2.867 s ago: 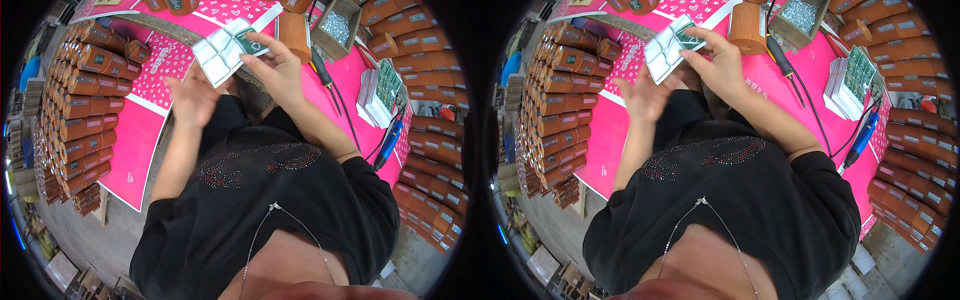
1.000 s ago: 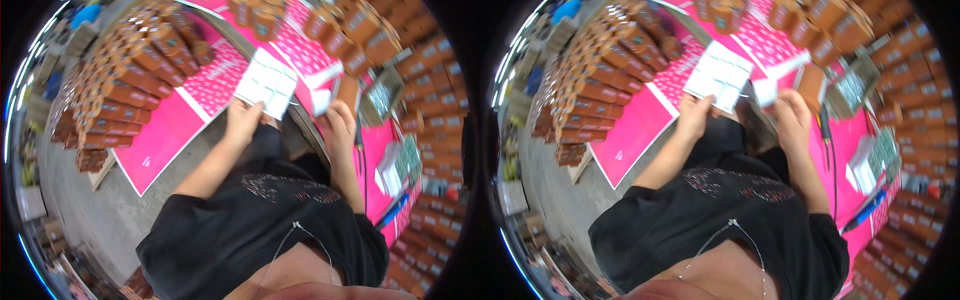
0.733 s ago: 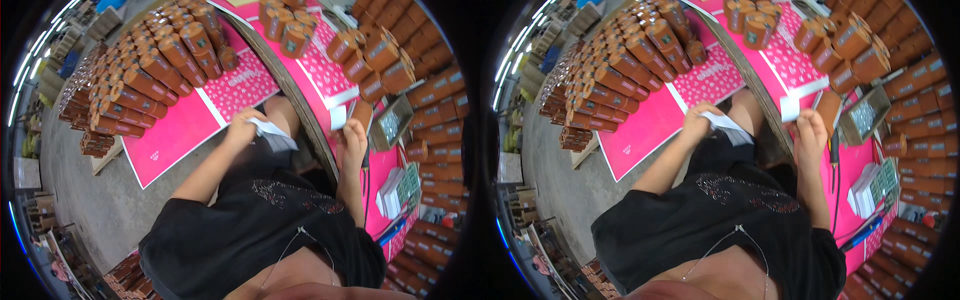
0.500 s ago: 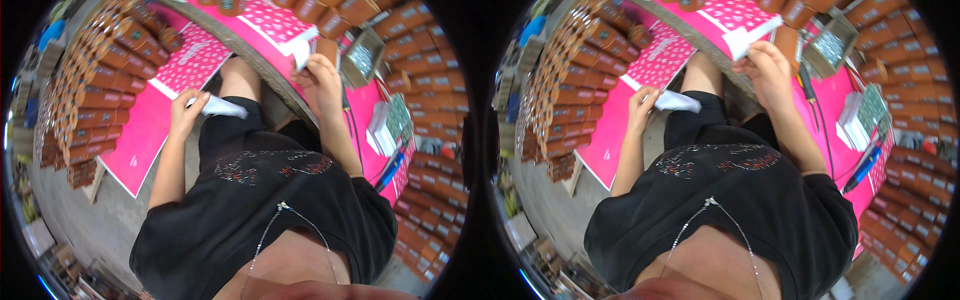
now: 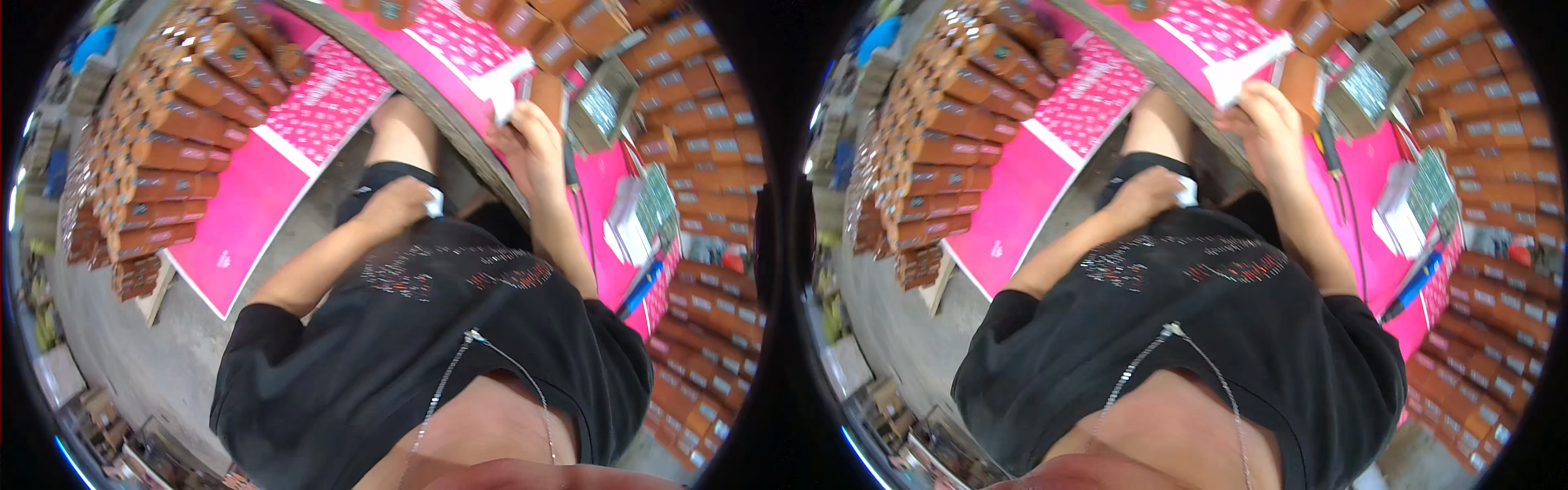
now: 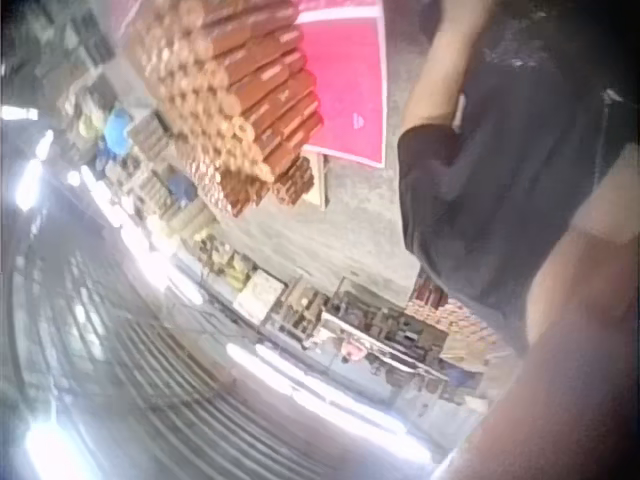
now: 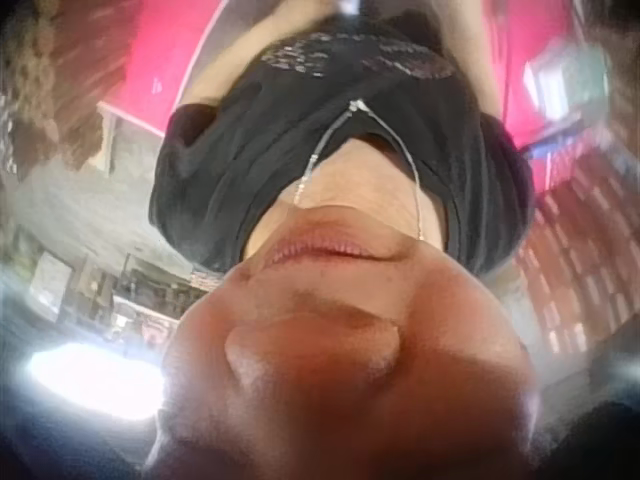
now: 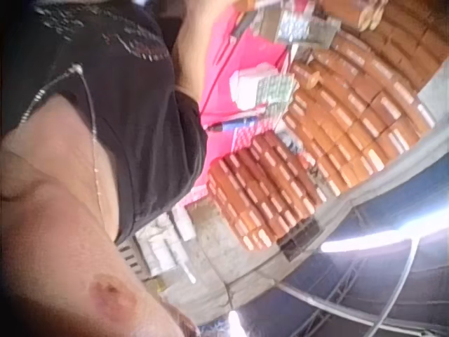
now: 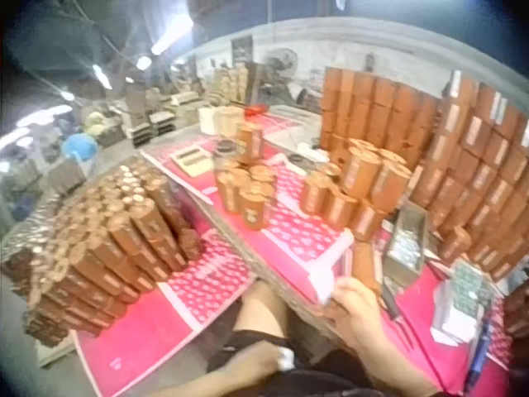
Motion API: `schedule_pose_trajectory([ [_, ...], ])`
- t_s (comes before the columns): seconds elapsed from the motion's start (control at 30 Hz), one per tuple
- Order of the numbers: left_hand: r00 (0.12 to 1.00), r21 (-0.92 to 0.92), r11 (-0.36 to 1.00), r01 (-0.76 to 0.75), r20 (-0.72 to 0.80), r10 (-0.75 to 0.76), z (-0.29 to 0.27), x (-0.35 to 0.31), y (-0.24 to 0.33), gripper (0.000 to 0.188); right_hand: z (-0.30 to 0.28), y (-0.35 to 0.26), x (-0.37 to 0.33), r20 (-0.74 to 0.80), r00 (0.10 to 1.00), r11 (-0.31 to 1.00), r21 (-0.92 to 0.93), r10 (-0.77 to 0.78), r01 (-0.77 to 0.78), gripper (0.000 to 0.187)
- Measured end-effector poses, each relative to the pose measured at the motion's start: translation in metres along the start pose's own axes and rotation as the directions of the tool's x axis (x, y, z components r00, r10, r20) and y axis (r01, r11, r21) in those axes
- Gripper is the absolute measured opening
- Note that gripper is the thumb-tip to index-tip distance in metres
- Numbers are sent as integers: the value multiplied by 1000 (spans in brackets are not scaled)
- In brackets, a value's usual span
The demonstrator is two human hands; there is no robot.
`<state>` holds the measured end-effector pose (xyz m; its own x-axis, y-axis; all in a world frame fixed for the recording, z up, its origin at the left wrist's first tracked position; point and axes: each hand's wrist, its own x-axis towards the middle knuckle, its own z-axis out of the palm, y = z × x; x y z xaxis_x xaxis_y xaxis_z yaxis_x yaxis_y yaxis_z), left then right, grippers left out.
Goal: The recorder peels labels from a sheet and carefully applies them to the surface of brown cylindrical components.
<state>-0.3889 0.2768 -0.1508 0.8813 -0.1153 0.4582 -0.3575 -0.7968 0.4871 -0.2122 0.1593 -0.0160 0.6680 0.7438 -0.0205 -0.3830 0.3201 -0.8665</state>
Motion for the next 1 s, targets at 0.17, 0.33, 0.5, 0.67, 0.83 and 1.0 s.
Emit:
schedule_pose_trajectory([
  [0.17,876,-67,997,-36,477,64,-11,10,-8,41,-14,-1,3,-9,1000,1000,-29,8,-8,10],
  [0.33,741,-125,989,-81,656,143,-33,17,-13,59,-12,0,5,6,1000,999,-19,29,-29,9],
  [0.5,828,-117,967,-224,501,252,-11,25,-23,41,-18,2,6,-30,999,999,-24,40,-41,8],
  [0.67,992,-297,954,41,127,-3,-4,38,-27,36,-14,-3,13,-58,998,999,-32,8,-10,12],
  [0.83,817,-558,794,240,-326,-476,-57,51,-31,34,-6,-8,24,-35,999,999,-43,-18,16,13],
  [1.0,709,-698,649,303,-289,-643,-89,11,-30,11,3,-7,40,-59,998,998,-49,-32,29,12],
])
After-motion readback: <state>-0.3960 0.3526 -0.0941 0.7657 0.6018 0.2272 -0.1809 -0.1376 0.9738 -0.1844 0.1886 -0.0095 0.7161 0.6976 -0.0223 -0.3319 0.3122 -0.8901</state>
